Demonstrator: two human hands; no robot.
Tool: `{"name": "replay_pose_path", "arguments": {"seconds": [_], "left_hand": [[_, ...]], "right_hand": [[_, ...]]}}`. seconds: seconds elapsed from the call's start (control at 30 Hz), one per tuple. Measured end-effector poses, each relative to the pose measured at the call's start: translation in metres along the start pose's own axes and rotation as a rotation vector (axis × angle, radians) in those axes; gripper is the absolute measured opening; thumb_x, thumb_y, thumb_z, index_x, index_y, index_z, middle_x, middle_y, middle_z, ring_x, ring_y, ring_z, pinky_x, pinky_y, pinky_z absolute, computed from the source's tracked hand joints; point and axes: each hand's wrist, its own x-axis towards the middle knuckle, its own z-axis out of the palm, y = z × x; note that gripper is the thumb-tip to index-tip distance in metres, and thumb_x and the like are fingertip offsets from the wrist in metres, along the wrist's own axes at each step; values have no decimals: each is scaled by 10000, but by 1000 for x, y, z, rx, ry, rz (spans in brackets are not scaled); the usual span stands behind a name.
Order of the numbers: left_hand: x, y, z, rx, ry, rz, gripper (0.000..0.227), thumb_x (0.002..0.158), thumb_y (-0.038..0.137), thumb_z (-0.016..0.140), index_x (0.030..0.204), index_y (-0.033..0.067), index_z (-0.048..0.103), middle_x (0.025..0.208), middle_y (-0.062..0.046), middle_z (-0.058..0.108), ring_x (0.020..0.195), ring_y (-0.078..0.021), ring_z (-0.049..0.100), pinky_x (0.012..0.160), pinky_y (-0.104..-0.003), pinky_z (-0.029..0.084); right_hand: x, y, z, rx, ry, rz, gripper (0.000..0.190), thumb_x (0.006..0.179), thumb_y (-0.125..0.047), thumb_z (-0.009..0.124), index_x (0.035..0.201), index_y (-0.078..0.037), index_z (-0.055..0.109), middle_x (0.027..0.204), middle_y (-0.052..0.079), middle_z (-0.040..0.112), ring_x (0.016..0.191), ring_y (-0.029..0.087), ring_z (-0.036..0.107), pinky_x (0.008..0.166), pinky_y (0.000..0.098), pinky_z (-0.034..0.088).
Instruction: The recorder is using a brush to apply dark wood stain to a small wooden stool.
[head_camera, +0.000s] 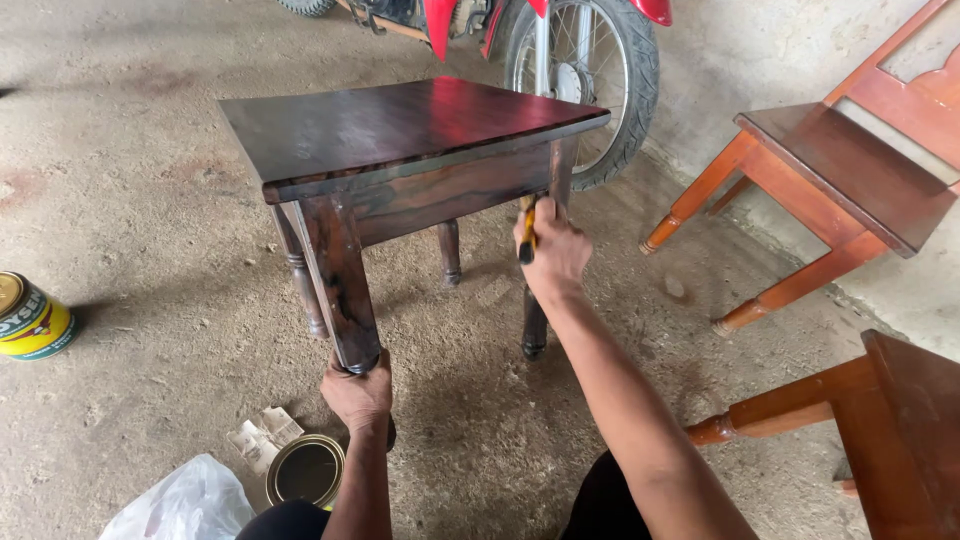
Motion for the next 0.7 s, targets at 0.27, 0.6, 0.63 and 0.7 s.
{"name": "replay_pose_path", "arguments": {"seconds": [0.27,0.6,0.63,0.7], "left_hand": [[-1,1,0,-45,1,3,329,725,246,818,965,33,747,846,-100,783,791,-188,765,779,-359,581],[0,6,-2,13,-13,-15,314,728,251,804,943,30,745,821,-103,774,749,-186,755,755,-357,583],[3,5,-1,-2,-3,-19,301,735,248,803,931,27,747,818,-106,774,746,-185,755,756,-356,583],[3,3,-1,-5,1,8,303,734,247,809,930,24,744,819,-103,773,752,-178,756,759,-349,583]], "right_hand": [[-75,31,35,133,113,-104,248,1062,-231,613,872,-103,520,616,41,584,393,79,466,284,235,380],[-3,13,6,51,128,-89,252,1048,-246,644,884,-110,508,621,25,598,408,93,486,327,284,413],[-7,12,11,110,99,-62,259,1054,-247,643,886,-111,500,622,30,601,405,95,497,321,275,427],[-38,15,21,100,52,-58,243,1032,-238,651,895,-85,521,659,59,608,413,108,510,307,266,441]]}}
